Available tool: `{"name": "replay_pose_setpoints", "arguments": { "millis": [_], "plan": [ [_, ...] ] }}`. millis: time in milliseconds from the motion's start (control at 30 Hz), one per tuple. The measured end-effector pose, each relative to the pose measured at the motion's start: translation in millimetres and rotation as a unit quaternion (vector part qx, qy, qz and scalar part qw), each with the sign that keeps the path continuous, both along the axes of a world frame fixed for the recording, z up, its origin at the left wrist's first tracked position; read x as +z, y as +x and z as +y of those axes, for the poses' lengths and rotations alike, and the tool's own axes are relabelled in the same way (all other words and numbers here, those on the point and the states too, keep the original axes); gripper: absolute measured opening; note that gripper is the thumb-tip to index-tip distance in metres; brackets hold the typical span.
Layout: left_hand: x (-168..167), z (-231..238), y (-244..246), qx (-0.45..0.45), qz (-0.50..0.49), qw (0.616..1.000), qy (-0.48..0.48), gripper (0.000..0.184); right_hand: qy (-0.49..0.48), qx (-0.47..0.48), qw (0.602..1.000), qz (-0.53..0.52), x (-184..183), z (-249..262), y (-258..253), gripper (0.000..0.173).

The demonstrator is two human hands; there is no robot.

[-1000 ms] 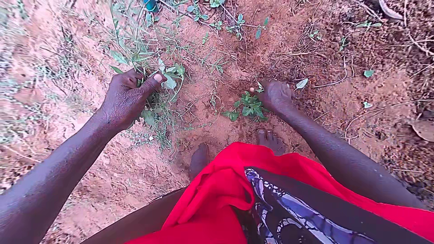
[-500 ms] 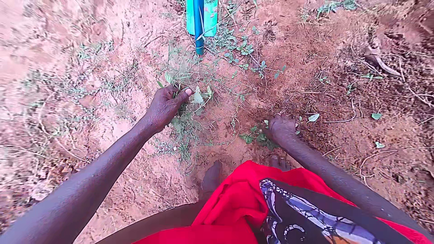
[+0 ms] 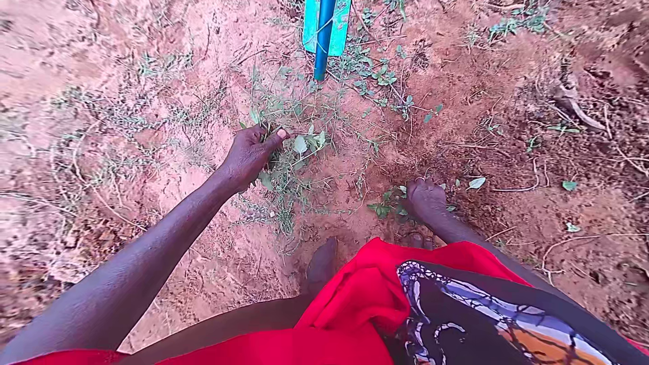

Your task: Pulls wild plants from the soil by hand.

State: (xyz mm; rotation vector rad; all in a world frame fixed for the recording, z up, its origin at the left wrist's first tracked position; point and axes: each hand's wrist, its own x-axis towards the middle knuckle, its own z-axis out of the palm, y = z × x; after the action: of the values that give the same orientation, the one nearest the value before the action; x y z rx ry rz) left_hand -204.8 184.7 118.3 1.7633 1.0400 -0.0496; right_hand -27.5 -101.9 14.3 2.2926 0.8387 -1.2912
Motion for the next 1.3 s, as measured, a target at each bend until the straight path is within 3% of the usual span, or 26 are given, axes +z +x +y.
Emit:
{"name": "replay_pose_setpoints", "arguments": {
  "millis": [267,500,767,900,1067,1167,1300],
  "plan": [
    [7.7,15.0,-1.7,0.042,-0.020,0.999,-0.003,0.016,0.030,0.038,0.997,0.058,-6.8,-3.7,14.6,0.042],
    [40.2,48.6,-7.9,0.107,-0.064,0.991,0.050,0.013,0.045,0.035,0.997,0.054,-10.9,-12.6,9.2,0.041],
    [59.5,141.4,-54.3,0.146,-0.128,0.975,0.112,0.009,0.063,0.037,0.996,0.044,-14.1,-19.3,8.0,0.038],
    [58.1,151.2,-69.2,0.200,-0.082,0.970,0.112,0.002,0.069,0.032,0.996,0.050,-14.1,-22.8,8.5,0.035],
    [38.9,137.5,-69.0,0.100,-0.092,0.989,0.063,0.011,0.052,0.002,0.996,0.079,-3.3,-32.1,15.5,0.038],
    [37.3,113.0,-61.9,0.073,-0.036,0.995,0.058,0.012,0.059,-0.023,0.993,0.100,4.9,-45.5,27.5,0.040],
    [28.7,140.3,-80.0,0.067,-0.014,0.996,0.058,0.011,0.067,-0.102,0.989,0.081,20.4,-69.5,55.9,0.037]
  ]
}}
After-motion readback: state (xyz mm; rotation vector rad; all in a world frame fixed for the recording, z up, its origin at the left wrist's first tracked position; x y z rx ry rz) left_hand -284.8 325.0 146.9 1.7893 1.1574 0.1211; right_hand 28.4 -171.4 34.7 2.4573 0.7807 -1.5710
